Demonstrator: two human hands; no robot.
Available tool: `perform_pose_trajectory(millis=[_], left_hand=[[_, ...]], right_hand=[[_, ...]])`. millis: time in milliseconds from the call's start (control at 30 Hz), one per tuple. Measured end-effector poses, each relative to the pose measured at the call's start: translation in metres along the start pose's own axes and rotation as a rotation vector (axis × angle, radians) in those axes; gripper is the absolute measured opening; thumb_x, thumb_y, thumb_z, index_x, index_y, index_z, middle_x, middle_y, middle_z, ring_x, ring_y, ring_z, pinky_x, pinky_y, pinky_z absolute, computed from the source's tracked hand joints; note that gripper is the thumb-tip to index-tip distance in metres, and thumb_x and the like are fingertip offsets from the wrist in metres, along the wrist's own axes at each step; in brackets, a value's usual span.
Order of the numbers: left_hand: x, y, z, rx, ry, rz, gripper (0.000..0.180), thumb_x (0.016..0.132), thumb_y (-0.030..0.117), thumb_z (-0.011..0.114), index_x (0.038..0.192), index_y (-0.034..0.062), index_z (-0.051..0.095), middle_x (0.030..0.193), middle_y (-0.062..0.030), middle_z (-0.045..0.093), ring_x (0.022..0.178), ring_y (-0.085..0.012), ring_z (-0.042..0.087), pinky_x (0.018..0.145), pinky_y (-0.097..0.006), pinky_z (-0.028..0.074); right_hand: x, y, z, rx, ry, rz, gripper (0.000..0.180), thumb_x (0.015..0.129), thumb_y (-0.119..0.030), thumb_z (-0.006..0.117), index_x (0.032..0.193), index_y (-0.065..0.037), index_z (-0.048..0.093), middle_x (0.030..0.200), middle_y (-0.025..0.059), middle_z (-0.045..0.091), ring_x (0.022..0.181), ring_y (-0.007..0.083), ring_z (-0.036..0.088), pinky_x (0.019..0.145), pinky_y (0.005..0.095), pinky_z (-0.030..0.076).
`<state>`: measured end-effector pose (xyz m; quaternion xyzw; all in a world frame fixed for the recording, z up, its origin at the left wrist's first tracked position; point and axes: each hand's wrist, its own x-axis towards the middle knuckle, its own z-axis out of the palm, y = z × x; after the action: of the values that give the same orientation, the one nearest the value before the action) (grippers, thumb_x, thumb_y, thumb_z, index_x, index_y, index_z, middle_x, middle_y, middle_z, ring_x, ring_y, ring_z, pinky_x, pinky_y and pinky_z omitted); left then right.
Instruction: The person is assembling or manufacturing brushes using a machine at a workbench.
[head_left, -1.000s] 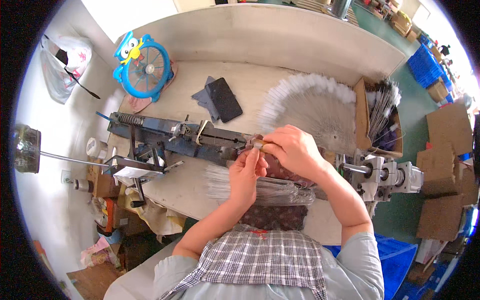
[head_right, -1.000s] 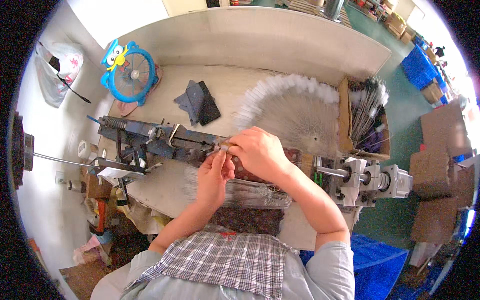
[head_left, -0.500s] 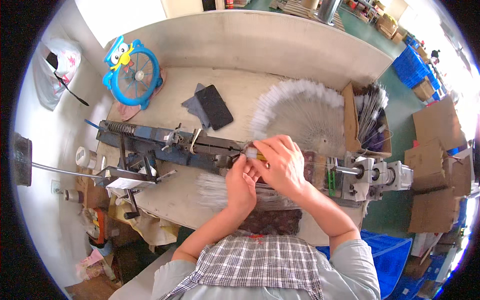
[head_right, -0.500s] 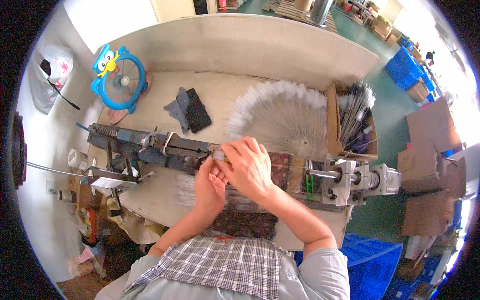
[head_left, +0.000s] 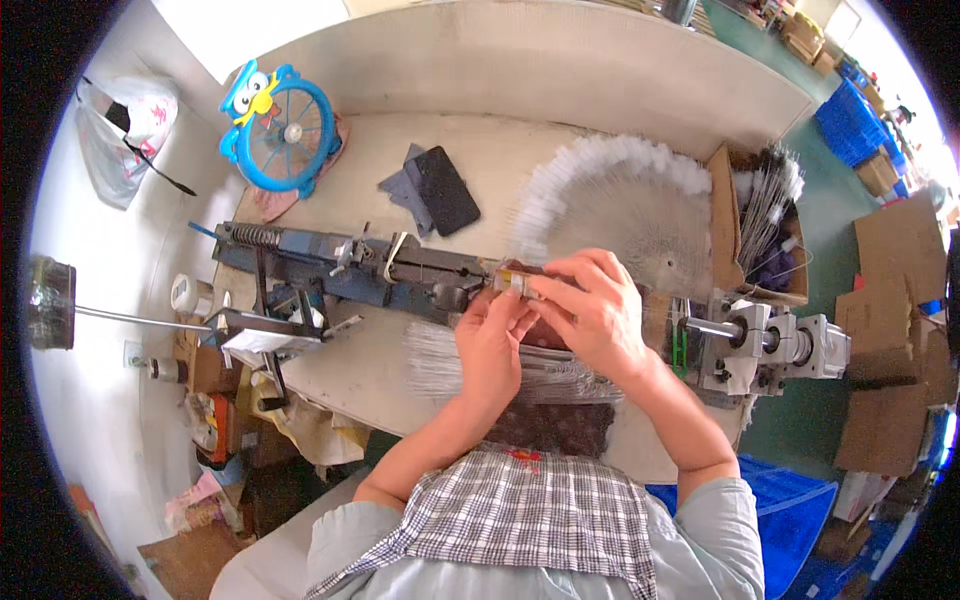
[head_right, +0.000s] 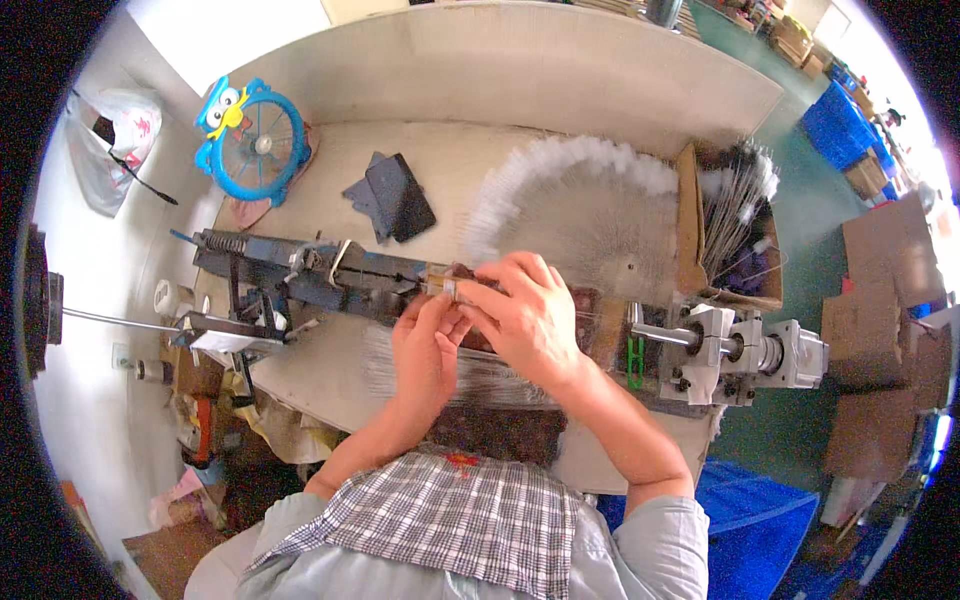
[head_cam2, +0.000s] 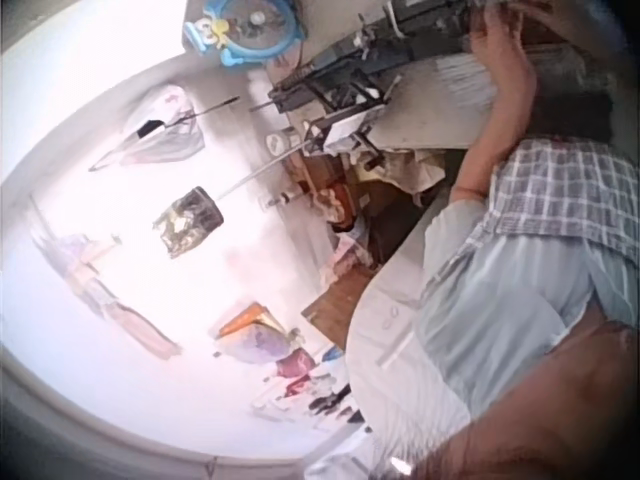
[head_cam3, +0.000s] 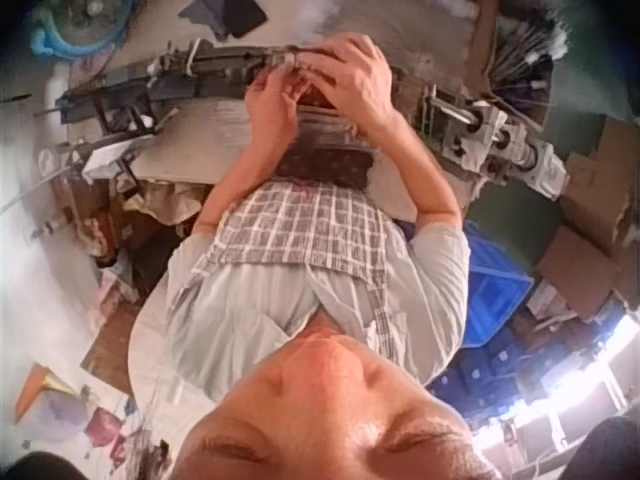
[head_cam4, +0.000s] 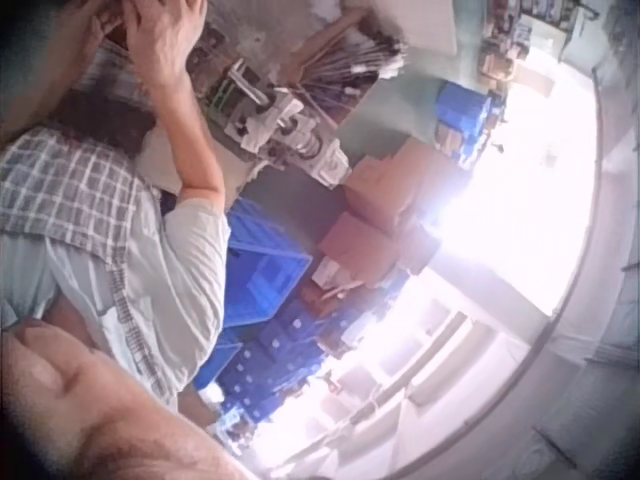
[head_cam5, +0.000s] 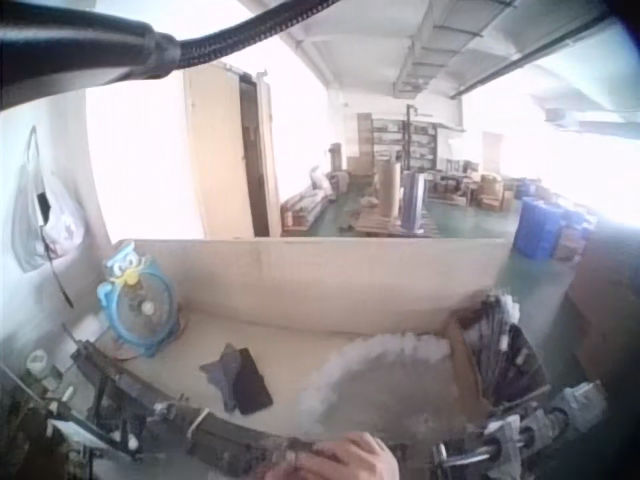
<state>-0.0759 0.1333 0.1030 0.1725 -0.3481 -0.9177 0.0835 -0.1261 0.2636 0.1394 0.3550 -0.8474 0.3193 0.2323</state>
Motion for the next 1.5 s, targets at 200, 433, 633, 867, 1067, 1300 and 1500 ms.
perform_pose_trajectory(millis=[200,433,633,867,1067,1300,1500], left_hand=[[0.0,0.001,-0.002,-0.087,-0.001,-0.011,0.015,0.09,0.01,0.054,0.103,0.0014,0.058,0.095,-0.0065,0.065,0.083,-0.0144,0.063,0.078,-0.029,0.05],[-0.002,-0.001,-0.009,-0.083,0.005,-0.035,0.015,0.09,0.01,0.056,0.102,0.0023,0.059,0.094,-0.005,0.065,0.082,-0.0125,0.063,0.078,-0.028,0.051],[-0.003,-0.003,-0.008,-0.079,-0.041,-0.013,0.015,0.089,0.01,0.057,0.102,0.0023,0.06,0.093,-0.0048,0.064,0.083,-0.0115,0.063,0.078,-0.028,0.051],[-0.001,-0.002,-0.008,-0.108,-0.009,-0.042,0.015,0.09,0.01,0.056,0.103,0.0034,0.06,0.095,-0.0048,0.065,0.083,-0.0124,0.063,0.08,-0.029,0.05],[-0.002,0.001,-0.003,-0.156,-0.004,-0.068,0.018,0.09,0.011,0.055,0.105,0.0036,0.059,0.098,-0.0052,0.065,0.084,-0.0143,0.063,0.081,-0.031,0.05],[-0.002,0.0,-0.002,-0.036,0.015,-0.034,0.016,0.088,0.006,0.055,0.102,-0.0005,0.057,0.096,-0.008,0.062,0.085,-0.0166,0.063,0.082,-0.031,0.05],[-0.002,0.005,-0.005,-0.003,-0.005,-0.05,0.025,0.092,0.02,0.049,0.106,-0.0003,0.054,0.101,-0.0101,0.061,0.092,-0.02,0.061,0.086,-0.034,0.047]], right_hand=[[0.004,-0.005,0.011,0.022,-0.034,0.014,0.025,0.066,-0.017,0.071,0.091,-0.014,0.069,0.095,0.0011,0.062,0.094,0.0232,0.055,0.077,0.0365,0.048],[0.006,-0.009,0.006,-0.01,-0.064,-0.005,0.025,0.066,-0.016,0.073,0.091,-0.014,0.069,0.095,0.0019,0.062,0.093,0.0245,0.056,0.077,0.0369,0.048],[0.004,-0.006,0.001,-0.017,-0.063,-0.005,0.027,0.064,-0.015,0.075,0.09,-0.014,0.069,0.093,0.0019,0.062,0.091,0.0246,0.057,0.075,0.0364,0.049],[0.004,-0.006,0.004,0.007,-0.052,0.027,0.025,0.064,-0.015,0.075,0.088,-0.013,0.069,0.092,0.0013,0.062,0.088,0.0231,0.058,0.072,0.036,0.049],[0.003,-0.005,0.008,-0.005,0.033,-0.007,0.024,0.064,-0.013,0.075,0.088,-0.011,0.068,0.089,0.0009,0.062,0.083,0.0223,0.059,0.07,0.0342,0.049],[0.006,-0.011,0.0,0.004,0.023,0.007,0.026,0.064,-0.014,0.075,0.089,-0.01,0.067,0.087,0.0012,0.062,0.082,0.0213,0.059,0.068,0.0332,0.049],[0.001,-0.009,-0.013,-0.162,-0.201,0.045,0.019,0.067,-0.017,0.071,0.084,-0.01,0.065,0.079,0.0008,0.06,0.083,0.0206,0.057,0.07,0.0337,0.045]])
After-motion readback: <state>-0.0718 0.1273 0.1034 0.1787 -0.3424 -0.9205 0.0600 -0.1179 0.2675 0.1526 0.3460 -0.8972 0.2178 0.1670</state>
